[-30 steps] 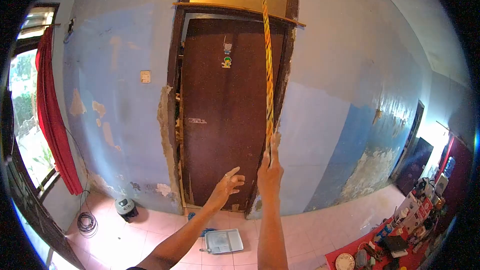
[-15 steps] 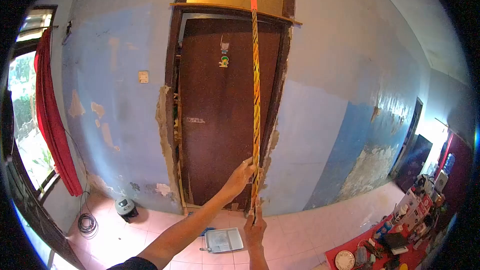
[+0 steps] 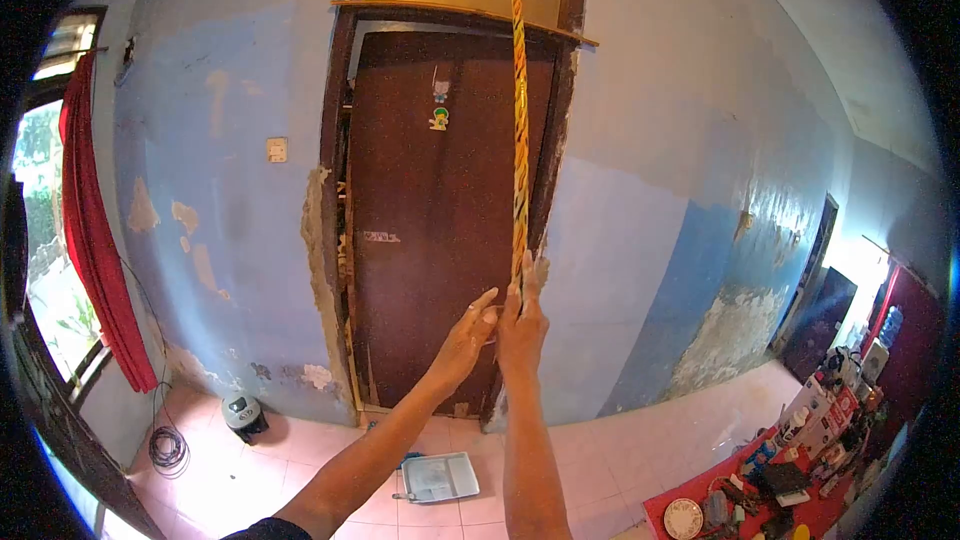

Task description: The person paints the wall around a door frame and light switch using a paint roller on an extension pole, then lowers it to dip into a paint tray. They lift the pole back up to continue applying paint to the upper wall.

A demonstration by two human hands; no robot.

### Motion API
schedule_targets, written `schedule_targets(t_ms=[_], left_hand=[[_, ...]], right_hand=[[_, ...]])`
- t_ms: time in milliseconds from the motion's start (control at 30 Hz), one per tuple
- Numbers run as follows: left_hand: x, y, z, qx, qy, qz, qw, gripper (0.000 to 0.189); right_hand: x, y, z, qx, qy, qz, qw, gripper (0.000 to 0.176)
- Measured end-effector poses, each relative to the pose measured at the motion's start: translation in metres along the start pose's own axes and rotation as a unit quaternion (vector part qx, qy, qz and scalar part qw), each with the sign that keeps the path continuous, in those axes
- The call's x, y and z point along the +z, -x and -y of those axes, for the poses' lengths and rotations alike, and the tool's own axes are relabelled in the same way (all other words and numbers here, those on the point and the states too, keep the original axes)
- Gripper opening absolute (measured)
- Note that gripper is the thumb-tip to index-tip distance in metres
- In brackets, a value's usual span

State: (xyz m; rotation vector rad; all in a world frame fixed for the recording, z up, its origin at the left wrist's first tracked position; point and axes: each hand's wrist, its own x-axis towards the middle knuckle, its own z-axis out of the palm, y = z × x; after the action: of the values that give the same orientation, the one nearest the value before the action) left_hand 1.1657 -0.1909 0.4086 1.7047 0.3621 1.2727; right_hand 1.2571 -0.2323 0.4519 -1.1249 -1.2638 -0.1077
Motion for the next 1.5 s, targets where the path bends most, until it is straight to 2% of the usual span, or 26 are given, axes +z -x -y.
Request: schedule_targets(t_ms=[67, 167, 233, 333, 400, 467, 533, 600, 667, 800, 900, 1000, 1067, 1100, 1167, 1200, 1267, 1367, 1500], left_hand=[[-0.006, 0.008, 0.005, -0.020, -0.008, -0.007, 1.000, 0.075], [-0.012, 0.014, 0.021, -0.045, -0.009, -0.010, 0.999, 0.077], [-0.016, 0.016, 0.031, -0.052, -0.002, -0.010, 0.999, 0.077], [-0.012, 0.009, 0.044, -0.089, 0.016, 0.006, 0.996, 0.076], [-0.005, 0.001, 0.049, -0.151, 0.011, -0.009, 0.988, 0.059], [0.002, 0.004, 0.030, -0.150, 0.051, 0.004, 0.987, 0.057], [0.003, 0.007, 0.024, -0.148, 0.091, 0.019, 0.985, 0.055], [0.000, 0.016, 0.032, -0.049, 0.075, -0.009, 0.996, 0.052], [-0.010, 0.019, 0.031, -0.044, 0.055, -0.002, 0.997, 0.056], [-0.033, 0.025, 0.021, -0.022, 0.035, 0.005, 0.999, 0.059], [-0.046, 0.028, 0.015, -0.022, -0.005, -0.013, 1.000, 0.058], [-0.056, 0.032, 0.009, -0.038, 0.014, -0.015, 0.999, 0.058], [-0.062, 0.032, 0.012, -0.039, 0.017, -0.013, 0.999, 0.057], [-0.066, 0.032, 0.014, -0.038, 0.020, -0.010, 0.999, 0.057], [-0.074, 0.030, 0.018, -0.031, 0.015, -0.013, 0.999, 0.056], [-0.077, 0.029, 0.015, -0.023, 0.010, -0.015, 1.000, 0.055], [-0.083, 0.025, 0.005, -0.031, 0.019, -0.024, 0.999, 0.054], [-0.092, 0.025, 0.002, -0.034, 0.020, -0.032, 0.999, 0.054], [-0.096, 0.044, 0.024, -0.038, 0.007, -0.048, 0.998, 0.052]], right_hand=[[-0.007, 0.005, 0.003, 0.065, -0.010, 0.030, 0.997, 0.046], [-0.010, 0.048, -0.041, 0.012, -0.011, 0.019, 1.000, 0.047], [-0.015, 0.091, -0.061, 0.052, -0.004, 0.032, 0.998, 0.048], [-0.016, 0.157, -0.102, 0.007, 0.025, 0.028, 0.999, 0.048], [-0.019, 0.188, -0.114, -0.002, 0.035, 0.025, 0.999, 0.048], [-0.022, 0.206, -0.116, 0.092, 0.039, 0.046, 0.994, 0.045], [-0.017, 0.214, -0.118, 0.081, 0.051, 0.045, 0.994, 0.046], [-0.011, 0.217, -0.102, 0.073, 0.063, 0.045, 0.994, 0.047], [-0.006, 0.217, -0.083, 0.027, 0.032, 0.022, 0.999, 0.046], [0.007, 0.222, -0.075, 0.058, 0.035, 0.053, 0.996, 0.050], [0.017, 0.224, -0.068, 0.051, 0.037, 0.058, 0.996, 0.051], [0.029, 0.225, -0.061, 0.023, 0.066, 0.040, 0.997, 0.046], [0.040, 0.226, -0.063, -0.026, 0.057, -0.002, 0.998, 0.045], [0.041, 0.228, -0.058, -0.026, 0.057, -0.001, 0.998, 0.045], [0.043, 0.228, -0.044, 0.099, 0.043, 0.069, 0.992, 0.046], [0.049, 0.223, -0.040, 0.099, 0.043, 0.069, 0.992, 0.046], [0.063, 0.209, -0.028, 0.002, 0.018, 0.036, 0.999, 0.047], [0.069, 0.197, -0.003, 0.059, -0.027, 0.069, 0.995, 0.048], [0.076, 0.226, -0.016, 0.041, 0.001, 0.058, 0.997, 0.049]])
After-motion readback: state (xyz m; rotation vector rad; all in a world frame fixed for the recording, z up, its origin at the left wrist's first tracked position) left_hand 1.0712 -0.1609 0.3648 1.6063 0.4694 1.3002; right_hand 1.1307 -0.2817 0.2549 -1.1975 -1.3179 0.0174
